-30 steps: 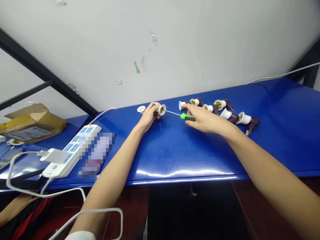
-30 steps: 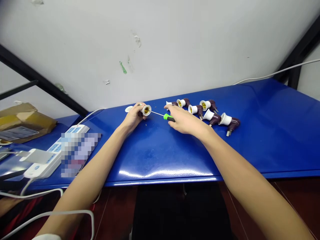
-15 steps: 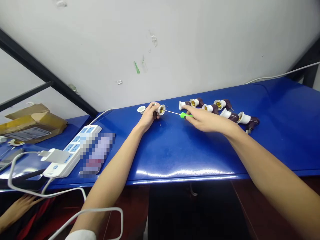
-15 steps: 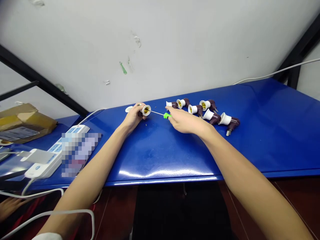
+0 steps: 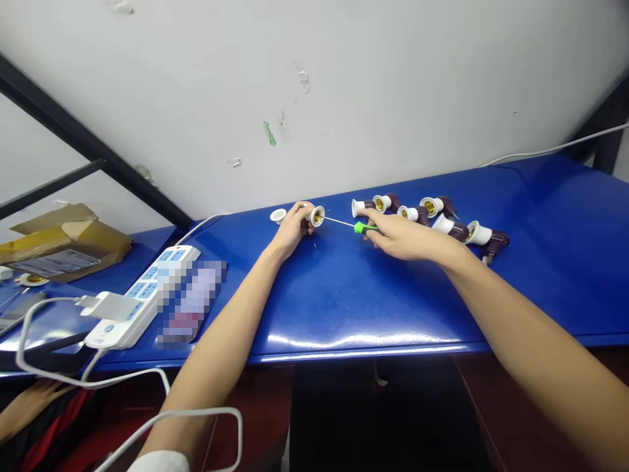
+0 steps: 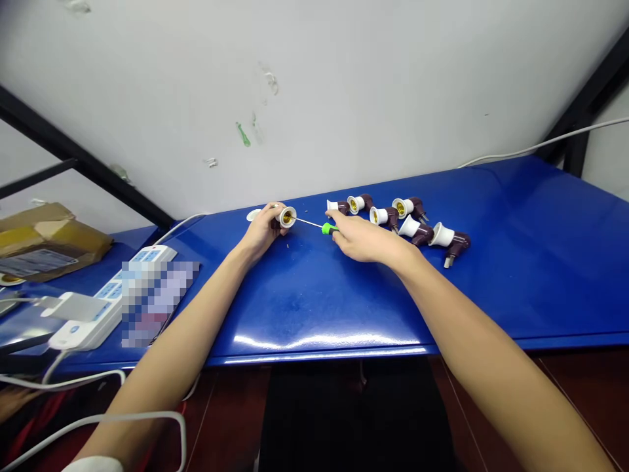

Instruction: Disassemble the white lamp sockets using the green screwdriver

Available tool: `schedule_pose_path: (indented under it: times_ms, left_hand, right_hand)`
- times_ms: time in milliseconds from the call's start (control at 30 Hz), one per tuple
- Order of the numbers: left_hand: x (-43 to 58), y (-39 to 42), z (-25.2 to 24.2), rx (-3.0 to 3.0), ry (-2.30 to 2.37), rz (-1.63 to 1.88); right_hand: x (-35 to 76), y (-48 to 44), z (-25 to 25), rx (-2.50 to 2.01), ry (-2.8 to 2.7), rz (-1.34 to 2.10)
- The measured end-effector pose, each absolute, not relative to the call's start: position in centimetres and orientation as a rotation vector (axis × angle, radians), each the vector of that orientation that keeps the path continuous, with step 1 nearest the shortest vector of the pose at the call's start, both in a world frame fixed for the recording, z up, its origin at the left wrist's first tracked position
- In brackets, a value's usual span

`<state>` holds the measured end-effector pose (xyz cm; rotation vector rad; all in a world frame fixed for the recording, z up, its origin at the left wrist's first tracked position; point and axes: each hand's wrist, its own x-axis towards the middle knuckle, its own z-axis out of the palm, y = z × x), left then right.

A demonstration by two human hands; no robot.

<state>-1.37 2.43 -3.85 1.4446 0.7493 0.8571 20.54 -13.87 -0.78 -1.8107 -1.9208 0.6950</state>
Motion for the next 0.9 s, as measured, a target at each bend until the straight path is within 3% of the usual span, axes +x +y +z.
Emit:
schedule_pose_path:
  times_ms: [533,733,900]
  left_hand:
    - [-1.30,2.38,-3.91,1.445,0.756,0.851]
    - [-1.38,2.57,-4.07,1.442,0.764,0.855]
    - [-1.35,2.52,-4.15,1.450,0.747,0.837]
  right_hand:
    - [20.84,-13.62,-1.32,-1.766,-1.963,0.590]
    - [20.73,-13.81,-1.06,-1.719,-1.901,0.743]
    - [20.87,-13.69,-1.20,-1.751,-1.951,0.619]
